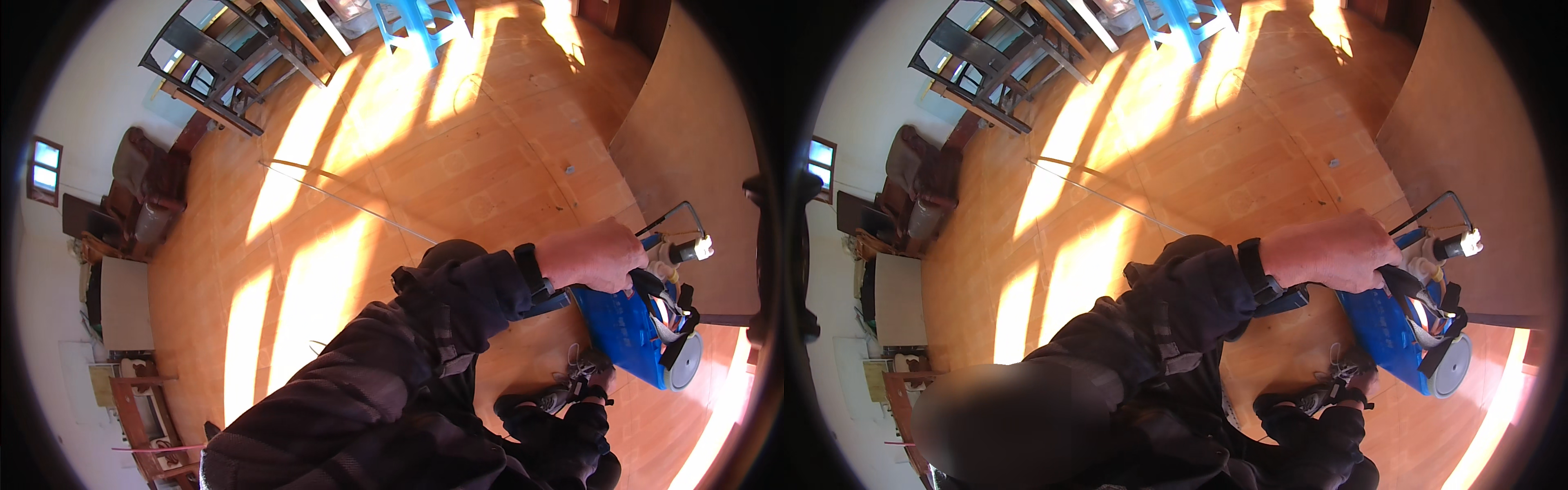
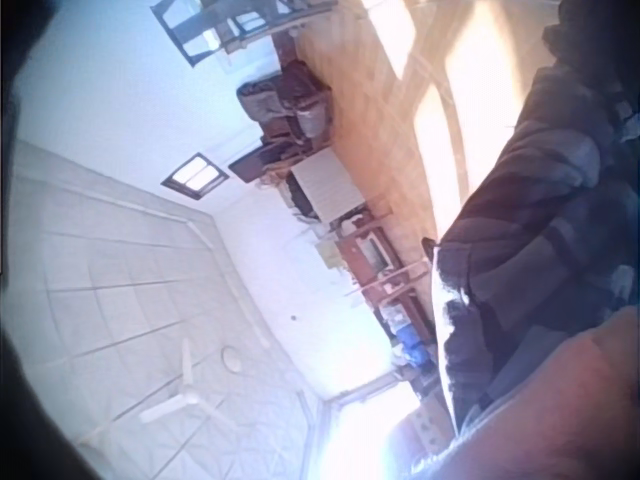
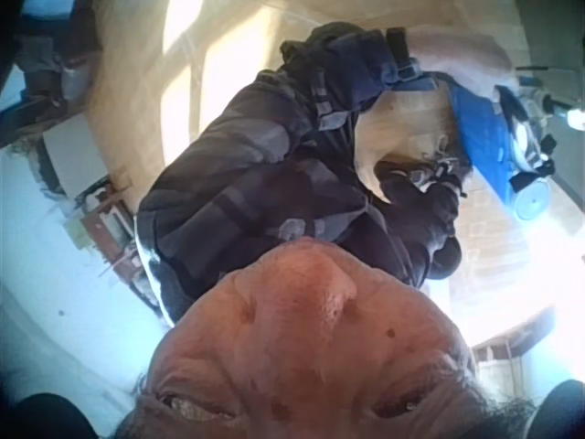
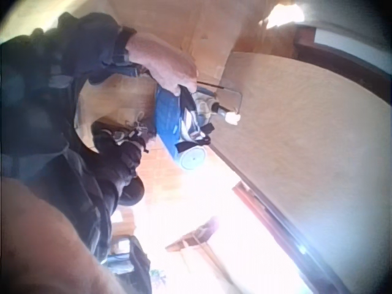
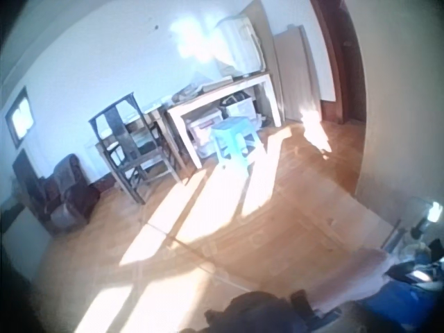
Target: The person assembles a blue backpack sprayer while sitting on the floor. They attach a hose to the tank, connect a metal wand, and secure the components with a white string.
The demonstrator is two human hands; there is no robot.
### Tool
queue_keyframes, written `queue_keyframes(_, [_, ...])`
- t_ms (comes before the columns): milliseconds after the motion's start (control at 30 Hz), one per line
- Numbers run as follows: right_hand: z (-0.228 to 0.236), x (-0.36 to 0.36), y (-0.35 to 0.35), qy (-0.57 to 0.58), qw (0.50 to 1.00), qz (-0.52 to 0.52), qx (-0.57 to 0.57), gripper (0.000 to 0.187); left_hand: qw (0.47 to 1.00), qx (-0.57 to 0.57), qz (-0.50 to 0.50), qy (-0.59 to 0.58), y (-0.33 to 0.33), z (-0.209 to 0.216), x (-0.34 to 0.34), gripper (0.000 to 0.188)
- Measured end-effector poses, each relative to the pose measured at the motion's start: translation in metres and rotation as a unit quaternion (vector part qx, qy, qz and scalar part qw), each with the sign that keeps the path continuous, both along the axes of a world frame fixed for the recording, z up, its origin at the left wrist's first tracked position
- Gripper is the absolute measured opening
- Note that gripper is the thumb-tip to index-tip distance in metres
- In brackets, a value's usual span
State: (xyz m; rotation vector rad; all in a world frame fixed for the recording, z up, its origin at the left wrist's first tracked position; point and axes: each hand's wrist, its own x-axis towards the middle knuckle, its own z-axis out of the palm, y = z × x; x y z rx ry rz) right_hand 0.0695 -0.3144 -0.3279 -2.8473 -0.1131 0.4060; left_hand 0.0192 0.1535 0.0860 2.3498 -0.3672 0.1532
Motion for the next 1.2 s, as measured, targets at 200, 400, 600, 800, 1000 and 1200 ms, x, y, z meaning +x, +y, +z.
queue_keyframes(200, [0.010,0.001,0.089,0.014,0.994,0.036,0.100,0.048,0.999,0.024,0.007,0.024,-0.006,0.001,0.004,0.021])
queue_keyframes(400, [0.041,-0.012,0.183,0.151,0.911,-0.028,0.383,0.037,0.998,0.016,0.004,0.064,0.001,0.001,0.006,0.022])
queue_keyframes(600, [0.100,-0.022,0.257,0.112,0.847,0.073,0.514,0.041,0.997,-0.010,-0.007,0.072,0.003,0.002,0.003,0.027])
queue_keyframes(800, [0.147,-0.030,0.277,0.066,0.844,0.092,0.525,0.044,0.992,-0.018,-0.033,0.123,0.002,0.010,-0.004,0.034])
queue_keyframes(1000, [0.219,-0.003,0.237,0.037,0.852,-0.066,0.518,0.045,0.981,0.021,-0.083,0.172,0.013,-0.003,0.001,0.049])
queue_keyframes(1200, [0.280,0.003,0.199,-0.033,0.900,-0.017,0.434,0.046,0.971,0.050,-0.056,0.226,0.026,-0.005,0.002,0.049])
